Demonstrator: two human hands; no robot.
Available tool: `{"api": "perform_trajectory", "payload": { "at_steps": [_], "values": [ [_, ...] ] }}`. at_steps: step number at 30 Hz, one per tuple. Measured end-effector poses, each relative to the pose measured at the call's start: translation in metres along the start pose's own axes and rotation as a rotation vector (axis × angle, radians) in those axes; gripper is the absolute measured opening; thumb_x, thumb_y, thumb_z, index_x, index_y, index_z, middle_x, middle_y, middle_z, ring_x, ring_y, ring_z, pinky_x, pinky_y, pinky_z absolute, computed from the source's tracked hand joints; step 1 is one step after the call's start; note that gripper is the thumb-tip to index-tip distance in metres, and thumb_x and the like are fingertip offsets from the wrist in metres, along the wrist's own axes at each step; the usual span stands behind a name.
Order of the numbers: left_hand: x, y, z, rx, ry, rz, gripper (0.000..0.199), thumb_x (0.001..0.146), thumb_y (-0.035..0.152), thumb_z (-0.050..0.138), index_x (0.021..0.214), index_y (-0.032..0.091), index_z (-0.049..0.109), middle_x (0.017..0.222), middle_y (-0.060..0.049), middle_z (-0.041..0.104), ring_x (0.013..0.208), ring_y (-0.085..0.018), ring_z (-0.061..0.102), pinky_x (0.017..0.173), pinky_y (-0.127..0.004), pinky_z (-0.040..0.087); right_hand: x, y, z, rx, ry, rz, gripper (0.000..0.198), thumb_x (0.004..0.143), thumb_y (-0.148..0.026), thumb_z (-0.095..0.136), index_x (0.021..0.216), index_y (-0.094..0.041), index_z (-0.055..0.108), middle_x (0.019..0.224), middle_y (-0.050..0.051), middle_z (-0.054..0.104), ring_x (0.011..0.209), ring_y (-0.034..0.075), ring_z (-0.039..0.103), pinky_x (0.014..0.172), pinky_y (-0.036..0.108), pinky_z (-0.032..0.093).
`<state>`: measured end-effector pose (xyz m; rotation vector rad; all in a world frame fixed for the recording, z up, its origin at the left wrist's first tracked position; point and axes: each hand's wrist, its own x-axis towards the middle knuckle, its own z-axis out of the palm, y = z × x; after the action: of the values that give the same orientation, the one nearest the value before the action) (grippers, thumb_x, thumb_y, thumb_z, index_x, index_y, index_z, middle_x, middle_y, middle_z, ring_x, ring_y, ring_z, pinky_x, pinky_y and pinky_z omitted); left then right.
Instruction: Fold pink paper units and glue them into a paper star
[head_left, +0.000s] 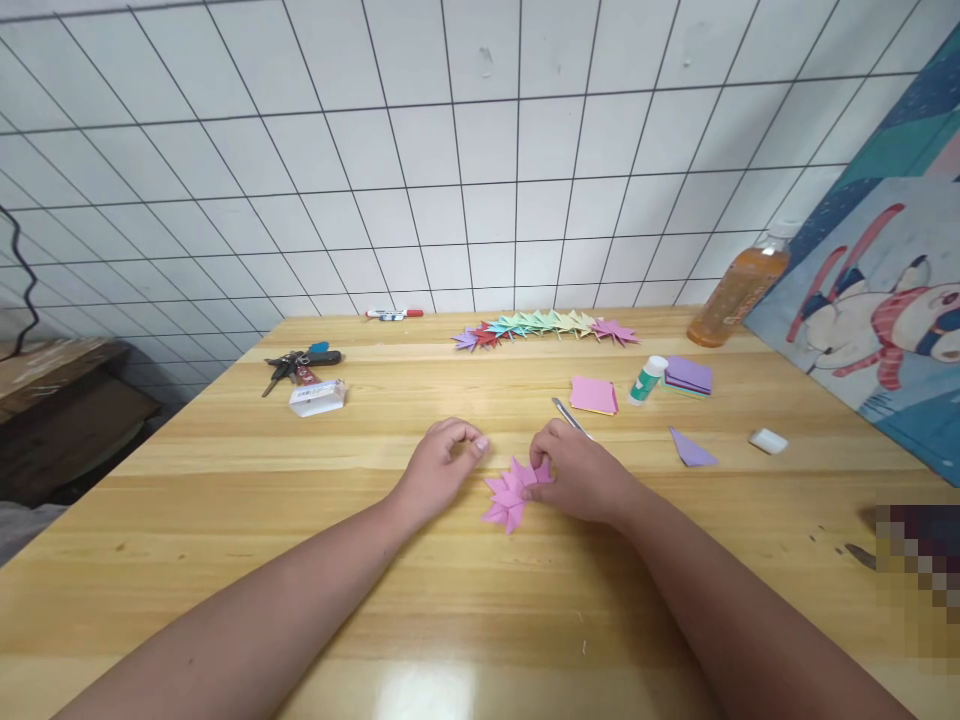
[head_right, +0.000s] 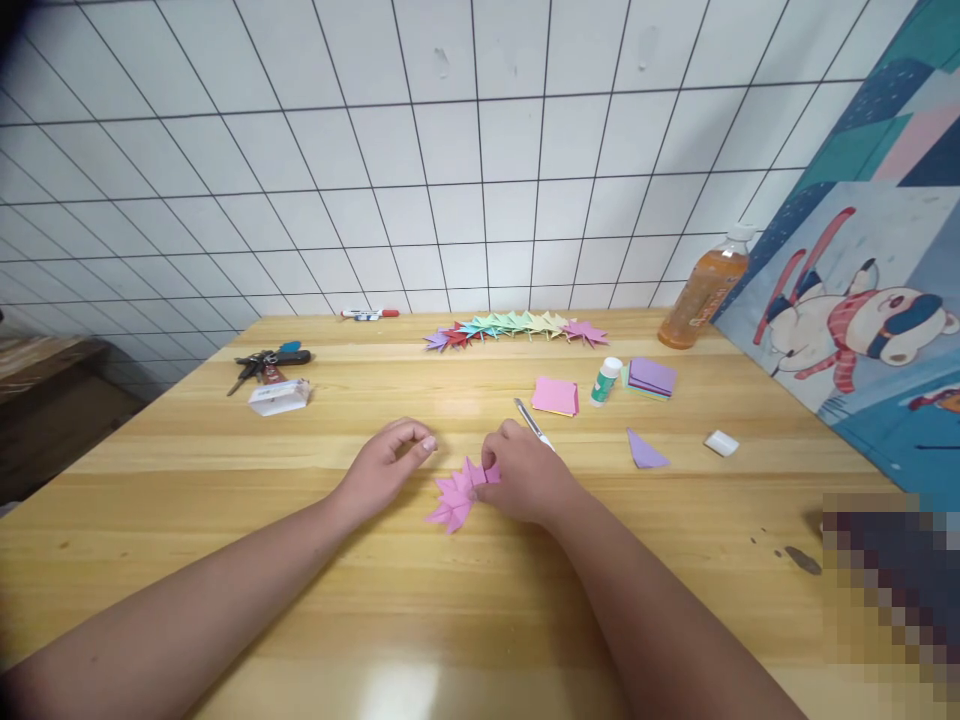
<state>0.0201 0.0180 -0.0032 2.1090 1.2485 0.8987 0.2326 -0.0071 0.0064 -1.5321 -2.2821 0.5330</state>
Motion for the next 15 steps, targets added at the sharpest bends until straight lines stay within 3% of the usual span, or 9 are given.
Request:
{"api": "perform_trajectory", "payload": {
  "at_steps": [5, 9, 12, 15],
  "values": [
    [-0.0016, 0.0032, -0.0034, -0.112, -0.014, 0.012, 0.027, 0.086, 0.039, 0.044, 0.080, 0.018, 0.060, 0.084, -0.005, 0.060, 0.086, -0.019, 0.055, 0.082, -0.032, 0.041, -0.0013, -0.0009, -0.0025, 0.150, -0.100, 0.015, 0.014, 0.064, -0.024, 0.068, 0.067, -0.020, 0.055, 0.075, -0.002, 0.053, 0.064, 0.010, 0.048, 0.055, 0.021, 0.034],
    [-0.0042, 0.0022, -0.0031, -0.340, -0.069, -0.003, 0.031, 0.085, 0.045, 0.045, 0.092, 0.017, 0.058, 0.095, -0.008, 0.060, 0.095, -0.021, 0.055, 0.088, -0.034, 0.041, -0.0018, -0.0042, 0.0001, 0.343, -0.164, 0.064, 0.013, 0.066, -0.020, 0.063, 0.067, -0.020, 0.050, 0.061, -0.006, 0.052, 0.055, 0.008, 0.046, 0.048, 0.019, 0.030],
    [-0.0055, 0.0005, -0.0011, -0.606, -0.146, -0.017, 0.044, 0.079, 0.049, 0.054, 0.110, 0.018, 0.051, 0.109, -0.012, 0.056, 0.107, -0.024, 0.051, 0.091, -0.037, 0.041, -0.0003, -0.0065, 0.0012, 0.553, -0.119, 0.066, 0.017, 0.066, -0.019, 0.063, 0.073, -0.020, 0.048, 0.067, -0.005, 0.054, 0.059, 0.009, 0.049, 0.051, 0.019, 0.035],
    [-0.0051, -0.0006, 0.0002, -0.812, -0.211, -0.062, 0.060, 0.072, 0.051, 0.061, 0.121, 0.022, 0.041, 0.119, -0.014, 0.052, 0.111, -0.026, 0.050, 0.089, -0.039, 0.042, 0.0031, -0.0092, -0.0004, 0.743, 0.015, 0.066, 0.024, 0.068, -0.023, 0.064, 0.083, -0.021, 0.046, 0.073, -0.004, 0.057, 0.062, 0.009, 0.053, 0.057, 0.021, 0.041]
  ]
}}
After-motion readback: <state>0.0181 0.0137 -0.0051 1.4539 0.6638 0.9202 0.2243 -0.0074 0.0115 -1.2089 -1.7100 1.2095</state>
